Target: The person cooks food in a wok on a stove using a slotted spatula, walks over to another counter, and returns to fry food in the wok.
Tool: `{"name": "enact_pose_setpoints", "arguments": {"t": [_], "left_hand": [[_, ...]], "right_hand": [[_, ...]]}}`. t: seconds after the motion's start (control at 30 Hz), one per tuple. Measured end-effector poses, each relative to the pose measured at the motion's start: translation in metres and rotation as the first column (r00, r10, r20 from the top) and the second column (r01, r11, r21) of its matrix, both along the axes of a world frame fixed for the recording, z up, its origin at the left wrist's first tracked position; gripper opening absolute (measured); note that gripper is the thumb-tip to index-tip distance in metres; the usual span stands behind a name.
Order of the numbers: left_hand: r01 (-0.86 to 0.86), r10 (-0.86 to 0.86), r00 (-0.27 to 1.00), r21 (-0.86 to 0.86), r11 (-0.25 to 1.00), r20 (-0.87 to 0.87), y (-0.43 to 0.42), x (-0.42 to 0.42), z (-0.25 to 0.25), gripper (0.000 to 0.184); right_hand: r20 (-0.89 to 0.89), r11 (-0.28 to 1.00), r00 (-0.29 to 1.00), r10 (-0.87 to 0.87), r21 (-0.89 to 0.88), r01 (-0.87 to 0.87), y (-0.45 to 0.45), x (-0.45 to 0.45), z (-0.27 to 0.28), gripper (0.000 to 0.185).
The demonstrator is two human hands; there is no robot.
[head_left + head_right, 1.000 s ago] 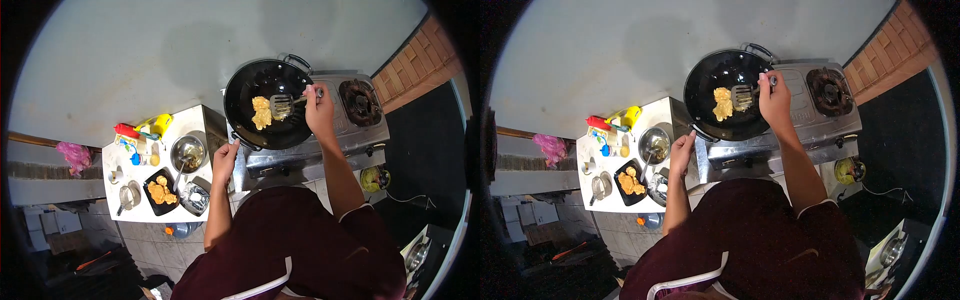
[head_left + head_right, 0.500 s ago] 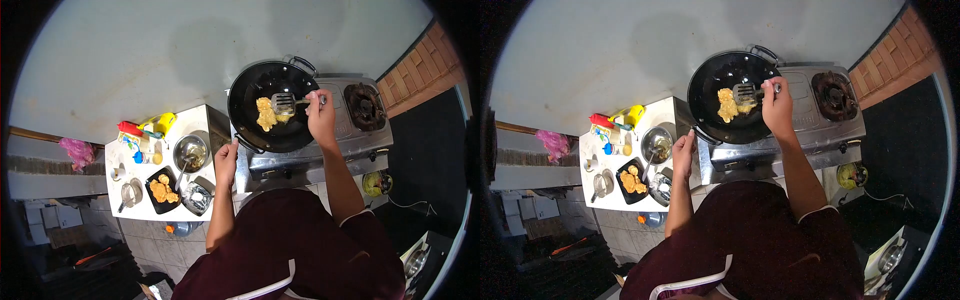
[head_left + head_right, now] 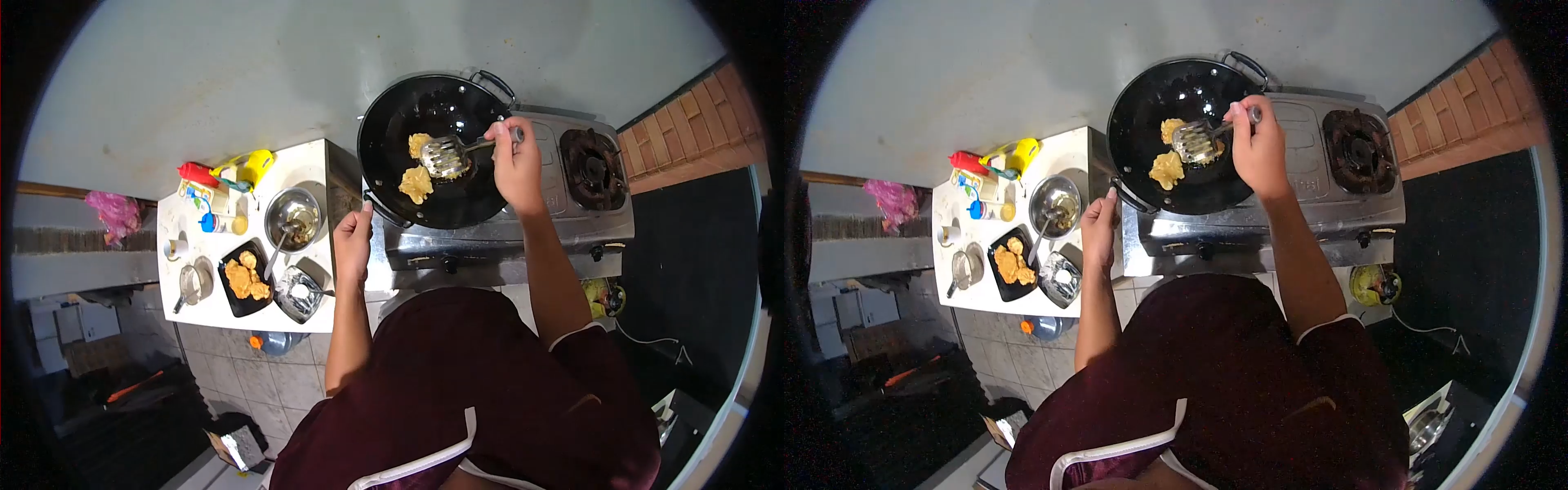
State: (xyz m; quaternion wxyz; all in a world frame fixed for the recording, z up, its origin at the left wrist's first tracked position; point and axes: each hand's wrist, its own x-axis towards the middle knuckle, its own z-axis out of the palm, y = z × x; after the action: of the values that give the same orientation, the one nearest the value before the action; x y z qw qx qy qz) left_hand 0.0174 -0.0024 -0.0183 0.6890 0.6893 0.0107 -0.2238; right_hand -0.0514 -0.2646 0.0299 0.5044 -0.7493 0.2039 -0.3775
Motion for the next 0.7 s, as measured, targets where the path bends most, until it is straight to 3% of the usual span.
{"name": "enact_pose_setpoints", "arguments": {"t": [0.23, 0.33, 0.43, 0.6, 0.7], "left_hand": [[-0.087, 0.087, 0.996, -0.010, 0.996, -0.007, -0.003, -0.018, -0.004, 0.042], [-0.103, 0.103, 0.995, -0.007, 0.995, -0.005, -0.004, -0.025, -0.002, 0.041], [-0.125, 0.125, 0.992, -0.007, 0.992, 0.005, -0.003, -0.028, -0.002, 0.042], [-0.143, 0.143, 0.990, 0.019, 0.990, 0.002, -0.003, -0.030, -0.001, 0.044], [-0.125, 0.125, 0.992, 0.033, 0.992, -0.017, -0.005, -0.031, 0.000, 0.043]], "right_hand": [[-0.048, 0.996, 0.999, -0.011, -0.084, 0.007, -0.003, 0.006, 0.001, 0.018], [-0.060, 0.997, 0.995, -0.075, -0.008, 0.075, -0.002, 0.006, -0.001, 0.019], [-0.091, 0.990, 0.987, -0.131, -0.062, 0.126, -0.004, 0.002, -0.002, 0.019], [-0.006, 0.986, 0.996, -0.091, -0.144, 0.089, -0.004, -0.005, -0.007, 0.016], [-0.010, 0.987, 0.992, -0.124, -0.101, 0.123, -0.004, -0.007, -0.005, 0.015]]}}
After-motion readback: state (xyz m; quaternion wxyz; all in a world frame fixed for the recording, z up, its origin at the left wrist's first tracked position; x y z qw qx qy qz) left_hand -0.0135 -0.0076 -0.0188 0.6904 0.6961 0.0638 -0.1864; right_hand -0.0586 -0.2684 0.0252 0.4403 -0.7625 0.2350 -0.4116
